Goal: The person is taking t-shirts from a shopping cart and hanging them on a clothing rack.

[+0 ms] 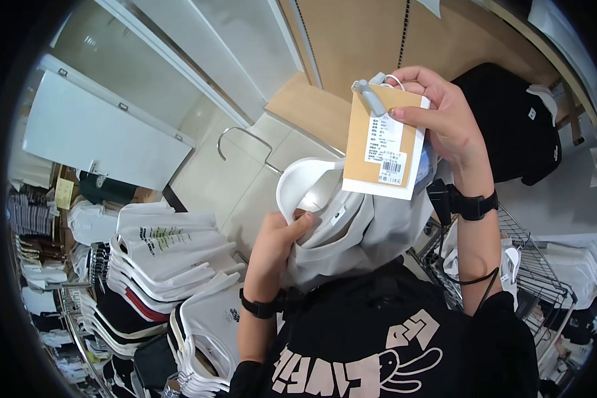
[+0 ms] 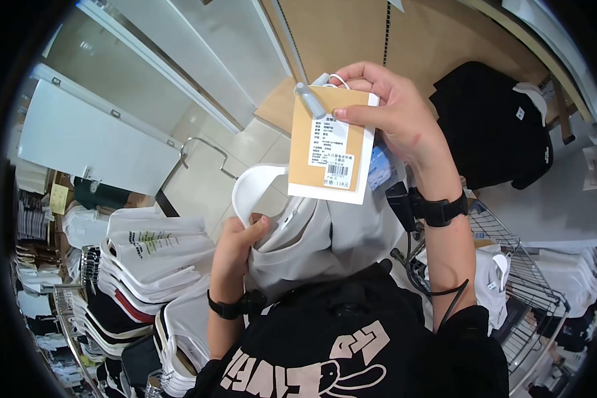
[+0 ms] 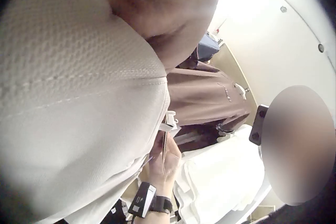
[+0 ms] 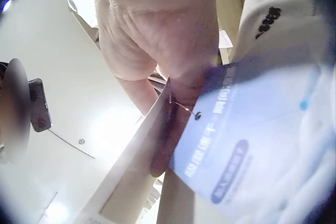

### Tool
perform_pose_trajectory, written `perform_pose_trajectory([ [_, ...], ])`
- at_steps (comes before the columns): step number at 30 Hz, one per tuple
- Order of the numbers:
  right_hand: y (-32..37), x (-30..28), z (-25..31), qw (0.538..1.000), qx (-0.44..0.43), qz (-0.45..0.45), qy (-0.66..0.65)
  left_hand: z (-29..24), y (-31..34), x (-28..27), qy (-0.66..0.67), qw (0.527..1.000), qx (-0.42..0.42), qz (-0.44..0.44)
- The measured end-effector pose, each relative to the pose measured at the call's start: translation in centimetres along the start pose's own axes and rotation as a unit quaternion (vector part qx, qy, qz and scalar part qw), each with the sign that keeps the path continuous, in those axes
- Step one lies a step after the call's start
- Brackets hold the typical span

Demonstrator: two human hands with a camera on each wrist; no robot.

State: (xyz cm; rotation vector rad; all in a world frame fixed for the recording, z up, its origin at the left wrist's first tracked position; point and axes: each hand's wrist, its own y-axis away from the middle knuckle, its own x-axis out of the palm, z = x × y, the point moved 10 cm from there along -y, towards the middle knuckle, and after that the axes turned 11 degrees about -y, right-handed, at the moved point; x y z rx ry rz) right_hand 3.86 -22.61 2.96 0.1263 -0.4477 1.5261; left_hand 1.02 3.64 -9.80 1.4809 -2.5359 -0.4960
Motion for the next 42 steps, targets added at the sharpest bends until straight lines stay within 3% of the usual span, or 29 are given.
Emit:
perform_pose_trajectory([
  [10, 0.1, 0.1, 1.8, 0.998, -0.029, 0.022, -0.042, -0.1, 0.4, 0.3, 0.029, 0.999, 0.002, 0.039],
  [16, -0.6, -0.3, 1.5, 0.998, -0.051, 0.017, -0.028, -0.7, 0.5, -0.8, 0.007, 1.000, 0.019, -0.008],
  [27, -1.2, -0.8, 1.2, 0.997, -0.053, 0.033, -0.041, -0.8, 0.7, -1.3, -0.018, 1.000, 0.002, -0.019],
  [30, -0.3, -0.9, 1.1, 0.997, -0.039, 0.036, -0.060, -0.9, 0.5, -2.0, -0.001, 0.999, 0.017, -0.030],
  [32, 2.4, -3.0, 0.6, 0.995, -0.062, 0.010, -0.074, -1.2, 0.1, -5.1, -0.076, 0.991, 0.016, -0.113],
  [34, 5.7, -5.2, -2.2, 0.996, -0.042, 0.028, -0.073, -3.5, -0.1, -6.7, -0.109, 0.980, 0.061, -0.154],
  [36, 8.2, -7.2, -7.8, 0.991, 0.096, 0.094, 0.028, -6.3, 0.6, -8.5, -0.180, 0.957, 0.098, -0.208],
  [38, 10.3, -10.9, -15.7, 0.955, 0.287, 0.046, 0.058, -8.2, 0.7, -8.7, -0.191, 0.949, 0.129, -0.216],
  [39, 10.1, -11.2, -17.7, 0.956, 0.283, 0.056, 0.058, -9.0, 0.6, -8.2, -0.219, 0.942, 0.147, -0.207],
  [41, 10.1, -15.6, -21.1, 0.899, 0.288, -0.059, 0.324, -10.5, 0.8, -6.9, -0.279, 0.926, 0.157, -0.198],
  [42, 9.8, -17.2, -22.7, 0.878, 0.263, -0.089, 0.389, -11.0, 0.8, -6.5, -0.277, 0.924, 0.163, -0.207],
])
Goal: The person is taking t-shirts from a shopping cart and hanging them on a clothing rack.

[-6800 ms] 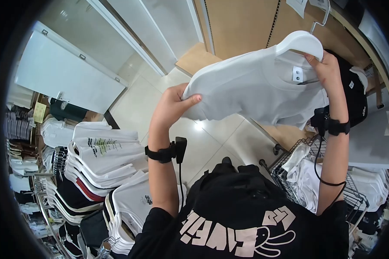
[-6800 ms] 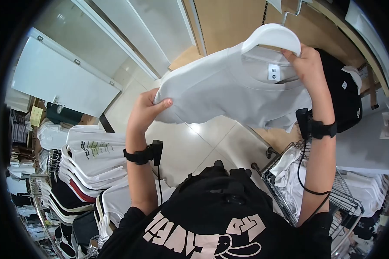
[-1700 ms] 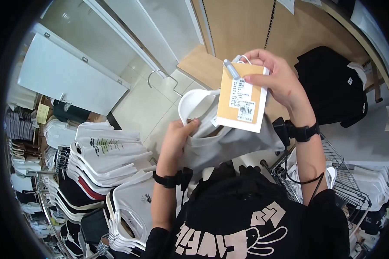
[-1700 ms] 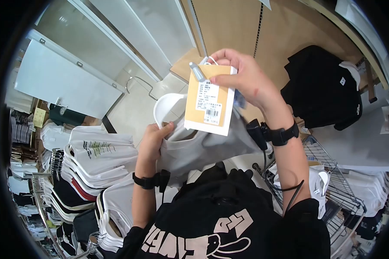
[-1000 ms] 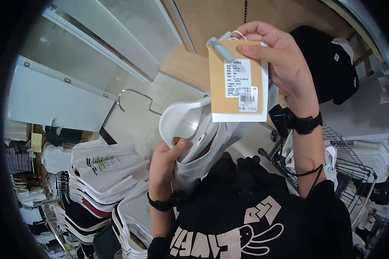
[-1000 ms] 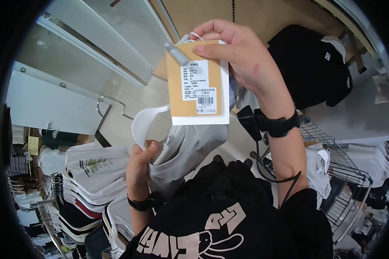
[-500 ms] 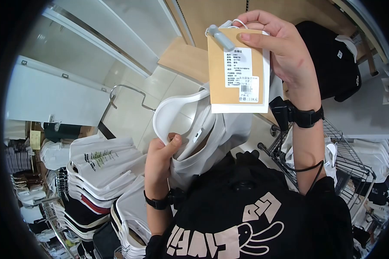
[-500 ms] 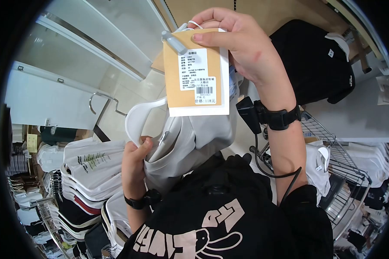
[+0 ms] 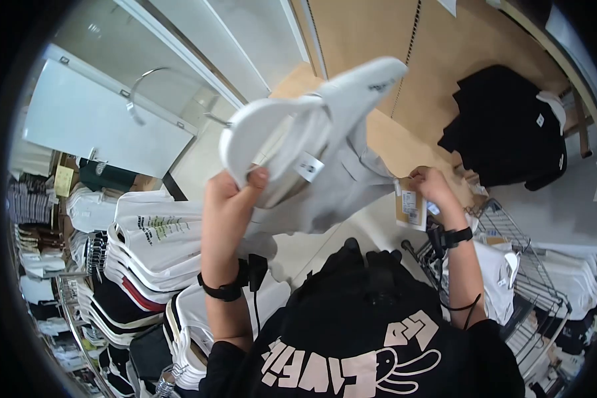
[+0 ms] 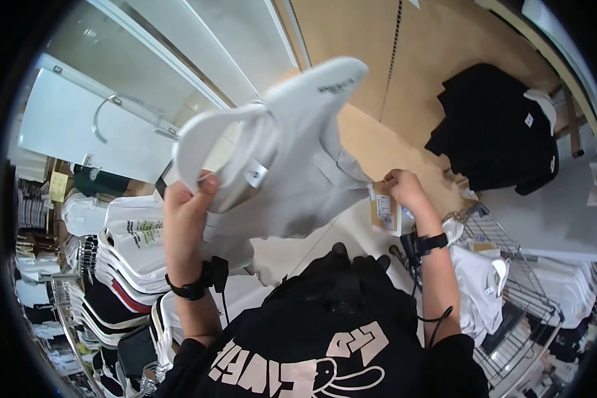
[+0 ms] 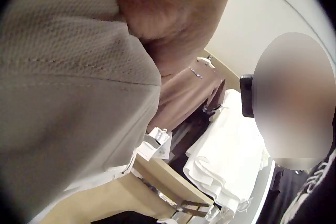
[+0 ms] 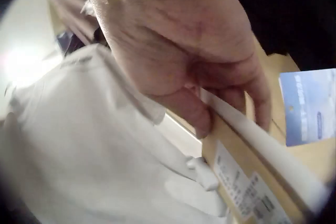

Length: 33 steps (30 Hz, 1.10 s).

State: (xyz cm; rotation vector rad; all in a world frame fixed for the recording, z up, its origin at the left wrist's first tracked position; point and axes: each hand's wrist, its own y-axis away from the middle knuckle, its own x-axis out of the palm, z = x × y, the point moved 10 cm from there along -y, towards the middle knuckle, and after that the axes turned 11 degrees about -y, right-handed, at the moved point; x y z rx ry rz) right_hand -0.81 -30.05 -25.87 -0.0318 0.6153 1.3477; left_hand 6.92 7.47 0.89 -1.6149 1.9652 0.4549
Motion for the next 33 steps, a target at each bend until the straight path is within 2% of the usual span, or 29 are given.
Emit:
perform_pose_trajectory([
  [1, 0.7, -1.0, 2.4, 0.988, -0.072, -0.075, 0.114, -0.5, 0.0, 1.1, -0.003, 0.999, 0.002, 0.038],
  [2, 1.6, -1.7, 5.2, 0.953, -0.141, -0.150, 0.224, -1.0, 0.0, 2.1, -0.005, 0.997, 0.005, 0.076],
  [4, 4.2, -5.4, 12.9, 0.945, -0.145, -0.238, 0.172, -1.6, -0.2, 2.9, -0.003, 0.997, 0.021, 0.072],
  [6, 10.2, -8.1, 23.3, 0.862, -0.371, -0.289, 0.190, -3.1, 0.0, 4.6, -0.061, 0.989, 0.059, 0.119],
  [8, 14.4, -8.2, 29.6, 0.855, -0.423, -0.237, 0.186, -4.2, 0.0, 5.8, -0.085, 0.983, 0.082, 0.139],
  [10, 13.7, -5.7, 30.1, 0.894, -0.417, -0.078, 0.144, -6.0, 0.7, 7.7, -0.228, 0.944, 0.170, 0.164],
  [11, 11.7, -3.3, 29.3, 0.939, -0.322, 0.060, 0.102, -6.4, 1.0, 8.6, -0.235, 0.935, 0.186, 0.190],
  [12, 10.8, -0.6, 28.1, 0.955, -0.221, 0.194, 0.045, -6.7, 1.4, 9.5, -0.231, 0.927, 0.205, 0.211],
  [14, 11.0, 2.5, 28.1, 0.906, -0.370, 0.201, -0.038, -6.6, 1.4, 10.4, -0.228, 0.920, 0.237, 0.212],
  [16, 9.6, 3.5, 26.0, 0.914, -0.364, 0.174, -0.050, -5.4, 0.8, 11.1, -0.258, 0.911, 0.218, 0.238],
  [18, 8.9, 3.1, 25.0, 0.921, -0.355, 0.147, -0.059, -5.9, -0.1, 10.8, -0.271, 0.909, 0.261, 0.178],
  [19, 7.3, 3.2, 22.9, 0.950, -0.239, 0.181, -0.091, -5.1, -0.6, 9.8, -0.236, 0.929, 0.262, 0.114],
  [20, 6.1, 3.2, 20.7, 0.962, -0.121, 0.213, -0.122, -4.7, -0.7, 8.3, -0.262, 0.927, 0.265, 0.040],
  [22, 4.2, 1.7, 20.5, 0.967, -0.180, 0.151, -0.099, -0.4, -0.3, 5.5, -0.288, 0.926, 0.232, -0.075],
  [23, 4.0, 0.7, 21.0, 0.958, -0.213, 0.140, -0.134, 4.5, -0.1, 4.7, -0.169, 0.974, 0.129, -0.072],
  [24, 4.5, -0.8, 21.4, 0.945, -0.249, 0.130, -0.168, 9.2, 0.9, 5.2, -0.047, 0.996, 0.021, -0.070],
  [26, 7.3, -3.9, 22.1, 0.946, -0.223, 0.139, -0.191, 14.0, 5.5, 9.9, 0.179, 0.978, -0.108, -0.018],
  [27, 8.7, -5.7, 22.6, 0.945, -0.241, 0.116, -0.187, 15.5, 7.9, 13.3, 0.209, 0.964, -0.154, 0.049],
  [29, 12.3, -9.6, 23.4, 0.939, -0.285, 0.080, -0.174, 15.3, 12.6, 19.1, 0.282, 0.925, -0.224, 0.119],
  [32, 19.8, -15.7, 23.3, 0.940, -0.321, 0.042, -0.109, 11.4, 17.7, 27.2, 0.368, 0.892, -0.191, 0.179],
  [33, 23.0, -17.9, 23.5, 0.950, -0.298, 0.016, -0.088, 10.1, 19.3, 30.1, 0.395, 0.878, -0.188, 0.196],
])
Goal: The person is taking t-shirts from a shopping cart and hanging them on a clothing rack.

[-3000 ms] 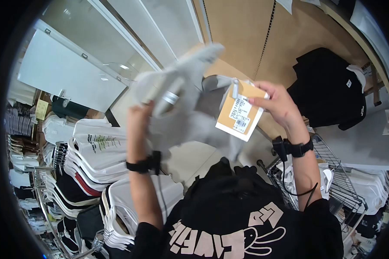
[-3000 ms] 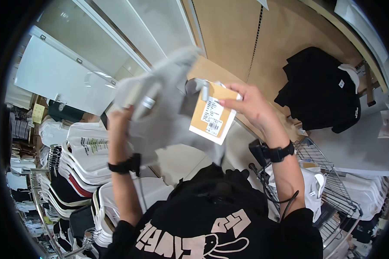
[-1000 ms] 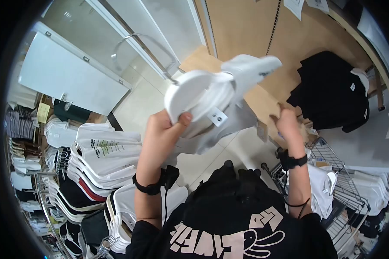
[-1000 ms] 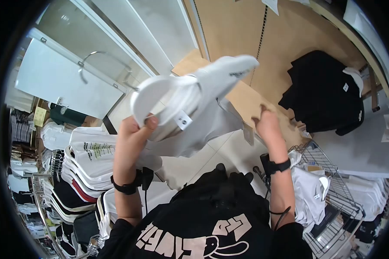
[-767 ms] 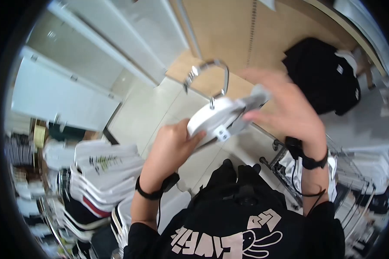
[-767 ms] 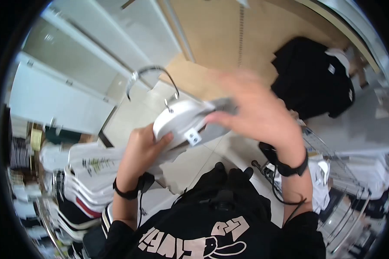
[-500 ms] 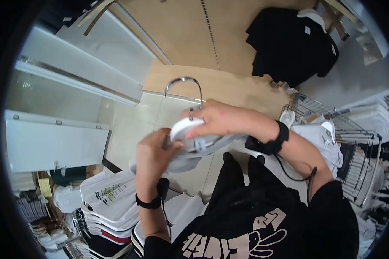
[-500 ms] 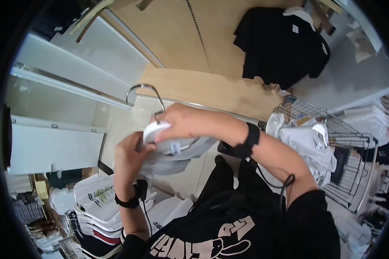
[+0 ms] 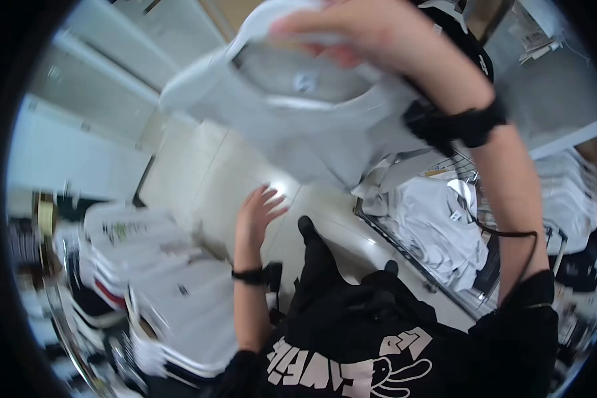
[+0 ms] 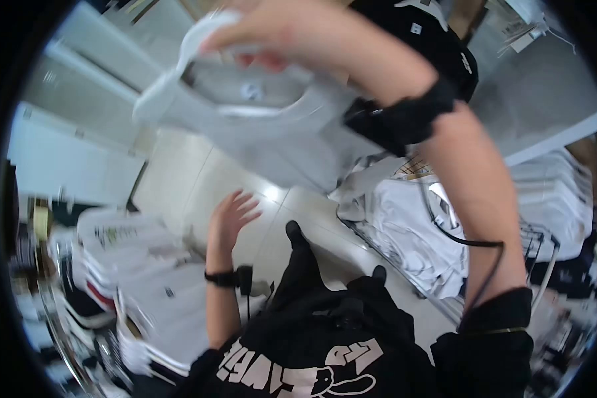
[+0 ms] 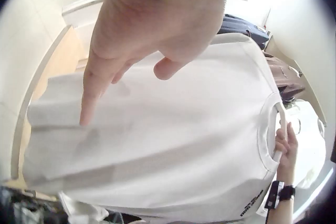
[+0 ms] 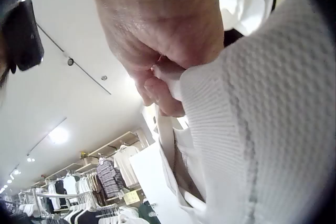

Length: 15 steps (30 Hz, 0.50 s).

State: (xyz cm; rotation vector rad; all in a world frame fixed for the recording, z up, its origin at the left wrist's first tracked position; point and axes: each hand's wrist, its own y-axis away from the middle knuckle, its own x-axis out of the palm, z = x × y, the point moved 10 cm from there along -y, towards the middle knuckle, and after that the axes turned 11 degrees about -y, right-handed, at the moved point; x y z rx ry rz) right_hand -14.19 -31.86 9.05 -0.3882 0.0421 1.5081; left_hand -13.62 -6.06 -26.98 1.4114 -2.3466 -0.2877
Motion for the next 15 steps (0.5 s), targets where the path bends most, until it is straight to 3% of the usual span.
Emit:
perform_pose_trajectory([
  [1, 2.6, -1.4, 2.0, 0.999, 0.026, -0.027, 0.029, 1.3, 0.3, 2.6, 0.031, 0.999, -0.004, 0.021],
  [4, 9.8, -6.8, 6.0, 0.994, -0.102, 0.021, -0.045, 3.8, 0.0, 12.9, 0.136, 0.988, -0.017, 0.077],
  [7, 16.3, -10.0, 11.6, 0.983, -0.140, 0.053, -0.109, 3.6, -0.3, 21.1, 0.197, 0.976, -0.033, 0.089],
  [11, 23.6, -16.7, 16.4, 0.982, -0.128, -0.014, -0.138, 1.3, -0.6, 33.4, 0.222, 0.949, 0.004, 0.223],
  [13, 25.4, -18.6, 17.4, 0.985, -0.153, -0.035, -0.076, 1.2, -0.1, 37.8, 0.338, 0.925, -0.051, 0.166],
  [15, 27.0, -19.6, 18.7, 0.986, -0.155, -0.039, -0.050, 0.6, -0.4, 41.2, 0.400, 0.894, -0.070, 0.187],
])
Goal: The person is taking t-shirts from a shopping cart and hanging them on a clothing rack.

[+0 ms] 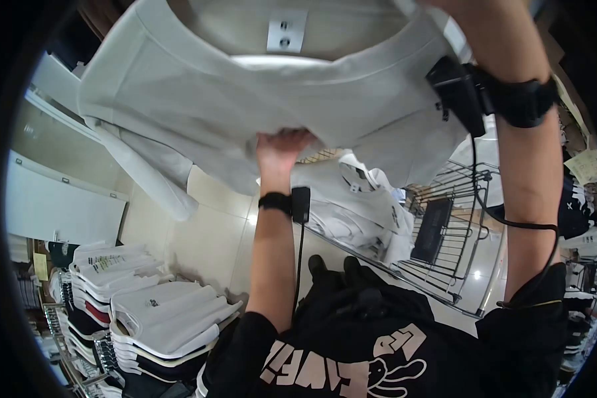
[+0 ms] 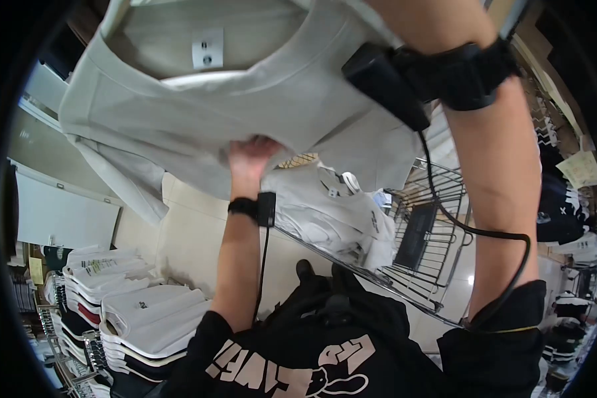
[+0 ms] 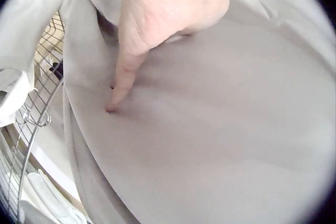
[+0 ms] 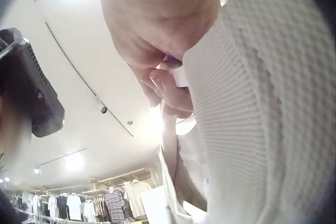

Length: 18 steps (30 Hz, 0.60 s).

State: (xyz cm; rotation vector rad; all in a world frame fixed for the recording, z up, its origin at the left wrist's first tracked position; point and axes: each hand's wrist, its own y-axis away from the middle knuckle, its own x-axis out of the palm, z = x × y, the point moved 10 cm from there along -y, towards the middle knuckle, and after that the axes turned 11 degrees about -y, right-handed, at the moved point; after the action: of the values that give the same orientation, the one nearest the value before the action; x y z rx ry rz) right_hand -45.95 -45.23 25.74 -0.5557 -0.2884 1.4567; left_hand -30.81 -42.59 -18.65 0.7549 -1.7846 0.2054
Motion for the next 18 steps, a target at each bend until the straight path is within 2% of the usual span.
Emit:
perform_pose_trajectory([
  [3, 2.7, -2.1, 2.6, 0.998, -0.036, -0.008, 0.048, 1.3, -2.5, 5.0, -0.047, 0.998, 0.002, 0.030],
  [5, 3.9, -2.7, 4.3, 0.995, -0.061, -0.015, 0.078, 1.4, -4.8, 8.7, -0.140, 0.981, 0.032, 0.132],
  [6, 4.3, -2.8, 4.8, 0.993, -0.071, -0.019, 0.094, 1.9, -4.6, 10.4, -0.142, 0.981, 0.033, 0.132],
  [8, 4.8, -2.6, 5.7, 0.987, -0.089, -0.026, 0.131, 1.6, -4.1, 15.4, -0.131, 0.977, 0.087, 0.142],
  [12, 5.3, 0.6, 2.6, 0.975, -0.080, -0.034, 0.203, 2.4, -4.5, 14.1, -0.181, 0.966, 0.163, 0.086],
  [16, 7.8, 6.2, -5.0, 0.980, -0.103, -0.009, 0.170, 7.1, 3.9, 6.3, -0.166, 0.975, 0.120, 0.088],
  [18, 12.2, 9.0, -11.3, 0.983, 0.138, 0.055, 0.110, 9.8, 10.2, 0.6, -0.170, 0.980, 0.071, 0.077],
])
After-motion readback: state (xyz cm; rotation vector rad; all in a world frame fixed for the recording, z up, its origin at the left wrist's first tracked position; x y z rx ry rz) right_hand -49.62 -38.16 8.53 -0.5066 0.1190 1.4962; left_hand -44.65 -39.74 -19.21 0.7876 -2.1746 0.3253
